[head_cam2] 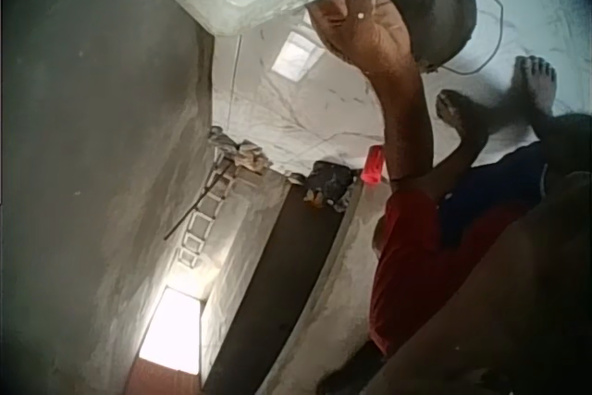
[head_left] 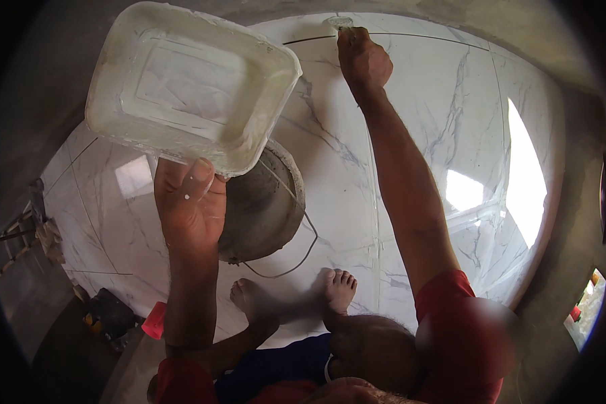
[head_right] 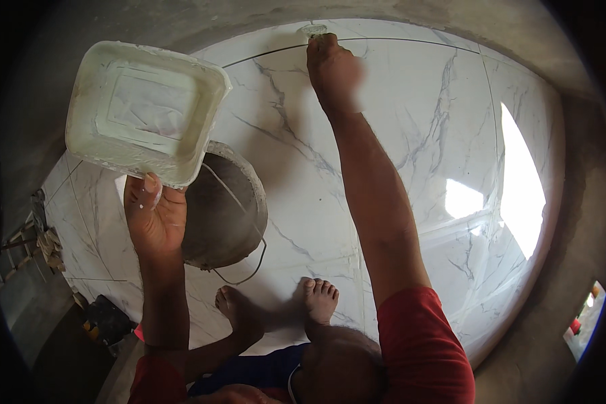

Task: The person applies a white substance along the gaps between floor tiles using a small tool, then adds water and powder to a container and mixes them into a paste.

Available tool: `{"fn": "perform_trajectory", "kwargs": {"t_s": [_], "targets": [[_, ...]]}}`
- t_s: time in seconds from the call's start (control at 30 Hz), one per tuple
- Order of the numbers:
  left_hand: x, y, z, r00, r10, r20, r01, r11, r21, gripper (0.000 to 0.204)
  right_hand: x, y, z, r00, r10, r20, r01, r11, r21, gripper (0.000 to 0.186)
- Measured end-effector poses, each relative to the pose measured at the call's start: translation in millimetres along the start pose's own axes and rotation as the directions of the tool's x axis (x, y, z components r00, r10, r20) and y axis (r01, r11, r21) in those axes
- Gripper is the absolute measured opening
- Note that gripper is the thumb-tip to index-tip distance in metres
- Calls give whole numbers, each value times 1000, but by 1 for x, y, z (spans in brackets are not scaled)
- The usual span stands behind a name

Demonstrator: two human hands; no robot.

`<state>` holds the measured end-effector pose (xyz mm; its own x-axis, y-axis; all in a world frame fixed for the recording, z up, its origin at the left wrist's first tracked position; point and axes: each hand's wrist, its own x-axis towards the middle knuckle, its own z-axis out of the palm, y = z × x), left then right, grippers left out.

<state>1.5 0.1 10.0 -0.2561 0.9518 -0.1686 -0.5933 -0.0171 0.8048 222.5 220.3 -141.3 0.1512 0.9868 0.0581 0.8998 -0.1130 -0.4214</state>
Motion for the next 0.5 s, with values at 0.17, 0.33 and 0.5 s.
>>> {"fn": "perform_trajectory", "kwargs": {"t_s": [0.17, 0.33, 0.5], "targets": [[0, -1, 5, 1000, 2, 25, -1, 1000, -9, 55, 5, 9, -1, 999, 32, 11, -32, 999, 4, 41], [-1, -1, 4, 1000, -2, -12, 2, 1000, 16, 53, 11, -3, -13, 996, 36, 76, -35, 999, -8, 42], [2, -2, 9, 999, -37, -6, 37, 999, 31, 49, 15, 37, -25, 993, -116, -5, 116, 988, 99, 38]]}}
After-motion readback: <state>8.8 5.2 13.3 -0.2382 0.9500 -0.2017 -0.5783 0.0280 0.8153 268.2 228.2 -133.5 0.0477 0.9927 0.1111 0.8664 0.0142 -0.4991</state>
